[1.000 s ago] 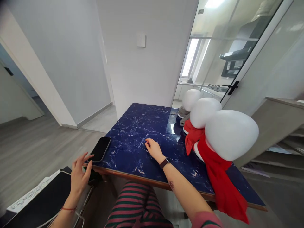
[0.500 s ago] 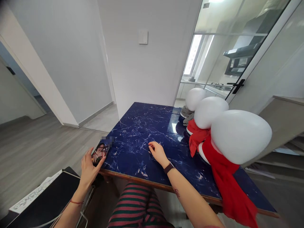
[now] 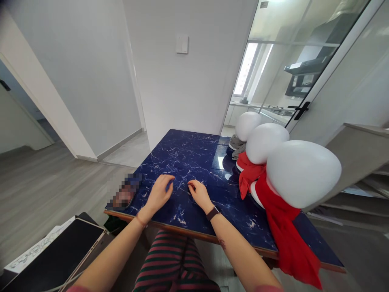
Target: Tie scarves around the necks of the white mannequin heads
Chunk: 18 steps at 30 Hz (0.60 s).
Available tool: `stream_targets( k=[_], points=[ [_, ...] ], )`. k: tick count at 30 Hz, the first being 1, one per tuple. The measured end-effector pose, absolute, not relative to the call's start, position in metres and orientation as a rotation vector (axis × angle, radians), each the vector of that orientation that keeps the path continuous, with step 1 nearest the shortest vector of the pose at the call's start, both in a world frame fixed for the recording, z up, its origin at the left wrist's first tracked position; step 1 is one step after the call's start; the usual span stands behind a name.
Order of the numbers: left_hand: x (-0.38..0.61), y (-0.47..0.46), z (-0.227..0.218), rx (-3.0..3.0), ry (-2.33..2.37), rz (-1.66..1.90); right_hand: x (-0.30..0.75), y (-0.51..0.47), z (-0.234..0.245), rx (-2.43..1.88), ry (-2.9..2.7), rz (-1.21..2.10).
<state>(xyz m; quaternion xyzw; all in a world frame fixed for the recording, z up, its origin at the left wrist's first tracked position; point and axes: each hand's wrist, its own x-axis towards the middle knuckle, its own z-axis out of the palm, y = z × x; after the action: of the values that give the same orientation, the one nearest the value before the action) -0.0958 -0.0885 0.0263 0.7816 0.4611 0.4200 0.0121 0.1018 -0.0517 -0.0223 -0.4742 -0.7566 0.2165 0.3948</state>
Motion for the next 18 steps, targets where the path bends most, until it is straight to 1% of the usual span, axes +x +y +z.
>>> stream_targets(
  k=[2, 5, 8, 13, 18],
  points=[
    [-0.071, -0.057, 0.026, 2.475, 1.37, 1.189, 0.103, -0.051, -0.022, -1.199, -1.866, 0.581],
    [-0.056, -0.024, 0.014, 2.448, 1.357, 1.183, 0.104, -0.05, -0.023, -1.213, -1.775, 0.631],
    [-0.058, -0.015, -0.001, 2.393, 1.351, 1.227, 0.103, -0.052, -0.021, -1.207, -1.736, 0.668],
    [-0.066, -0.015, -0.009, 2.233, 1.36, 1.356, 0.101, -0.054, -0.017, -1.221, -1.665, 0.649],
    [-0.078, -0.005, -0.01, 1.863, 1.529, 1.594, 0.109, -0.045, -0.016, -1.283, -1.279, 0.706]
  ],
)
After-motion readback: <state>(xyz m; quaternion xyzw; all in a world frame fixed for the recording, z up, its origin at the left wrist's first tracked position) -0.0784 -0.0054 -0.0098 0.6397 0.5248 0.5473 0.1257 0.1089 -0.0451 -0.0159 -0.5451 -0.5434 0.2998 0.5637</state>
